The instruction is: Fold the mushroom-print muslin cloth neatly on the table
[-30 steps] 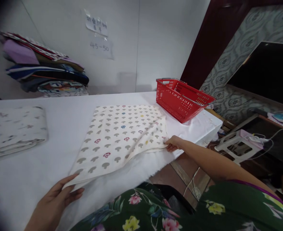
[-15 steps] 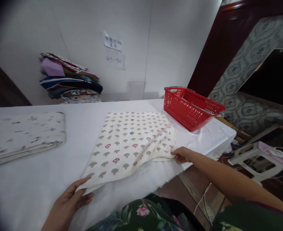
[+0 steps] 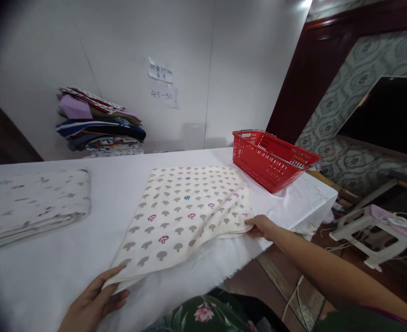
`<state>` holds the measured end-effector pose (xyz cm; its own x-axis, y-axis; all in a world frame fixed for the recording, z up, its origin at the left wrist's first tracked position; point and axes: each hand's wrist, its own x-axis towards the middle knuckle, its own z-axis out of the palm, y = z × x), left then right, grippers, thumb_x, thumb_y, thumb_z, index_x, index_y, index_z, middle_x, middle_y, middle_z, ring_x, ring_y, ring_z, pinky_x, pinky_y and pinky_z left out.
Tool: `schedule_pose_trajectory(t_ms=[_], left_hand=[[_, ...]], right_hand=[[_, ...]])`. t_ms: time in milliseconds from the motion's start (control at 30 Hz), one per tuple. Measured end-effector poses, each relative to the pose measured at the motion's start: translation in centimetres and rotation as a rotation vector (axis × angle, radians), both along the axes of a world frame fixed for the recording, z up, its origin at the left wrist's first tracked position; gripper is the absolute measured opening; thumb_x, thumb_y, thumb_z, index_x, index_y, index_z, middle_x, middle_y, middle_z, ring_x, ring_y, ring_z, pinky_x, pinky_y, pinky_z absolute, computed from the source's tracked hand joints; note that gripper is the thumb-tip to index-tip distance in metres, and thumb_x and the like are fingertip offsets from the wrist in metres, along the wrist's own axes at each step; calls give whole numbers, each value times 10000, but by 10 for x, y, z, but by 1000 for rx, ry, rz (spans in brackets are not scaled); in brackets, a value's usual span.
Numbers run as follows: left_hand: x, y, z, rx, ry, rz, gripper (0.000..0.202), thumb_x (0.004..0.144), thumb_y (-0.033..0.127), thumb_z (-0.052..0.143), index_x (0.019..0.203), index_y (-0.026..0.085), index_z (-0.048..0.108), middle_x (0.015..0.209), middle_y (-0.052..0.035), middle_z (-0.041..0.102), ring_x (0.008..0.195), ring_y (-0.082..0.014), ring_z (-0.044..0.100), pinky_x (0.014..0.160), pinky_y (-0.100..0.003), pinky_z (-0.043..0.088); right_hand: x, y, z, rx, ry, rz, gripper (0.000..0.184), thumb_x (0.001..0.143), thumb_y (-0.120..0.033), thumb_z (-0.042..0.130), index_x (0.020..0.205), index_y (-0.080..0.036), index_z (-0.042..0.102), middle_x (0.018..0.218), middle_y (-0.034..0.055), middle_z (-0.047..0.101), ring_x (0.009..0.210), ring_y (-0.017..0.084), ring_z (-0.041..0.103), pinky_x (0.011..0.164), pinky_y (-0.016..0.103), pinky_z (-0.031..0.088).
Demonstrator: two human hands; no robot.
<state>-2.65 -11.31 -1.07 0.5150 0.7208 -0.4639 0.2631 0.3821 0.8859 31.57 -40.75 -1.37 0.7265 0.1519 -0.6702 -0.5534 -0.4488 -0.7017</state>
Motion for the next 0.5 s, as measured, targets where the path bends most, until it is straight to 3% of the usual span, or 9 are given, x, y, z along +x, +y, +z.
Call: schedule_pose_trajectory(t_ms=[233,333,400,500], left_hand=[[0,13,-16,-7,35,-35,539,507,401,663,1008,210,605,809,14,675,657,-204,670,613,-297,574],[0,22,-19,123,60,-65,543,504,433,638,996,203,616,799,5,680,655,-207,664,600,-295,568],[-1,28,-13,278,85,-72,510,529,435,611,987,211,625,838,1,687,666,-197,658,621,-287,562],[-2,35,8,520,99,-18,438,578,415,565,971,233,630,907,7,692,715,-189,655,687,-276,548]], right_hand=[[-10,-5,-4,298,89,-107,181,746,-133,612,921,-124,567,775,67,688,648,141,656,643,242,558],[-13,-12,3,383,138,-117,210,737,-112,608,940,-142,564,771,62,696,660,149,664,635,235,558],[-14,-19,12,409,137,-112,228,723,-94,601,941,-149,568,777,60,701,691,160,671,628,228,556],[-14,-34,32,453,13,-168,265,695,-64,575,939,-165,584,810,45,707,728,172,673,637,232,563]])
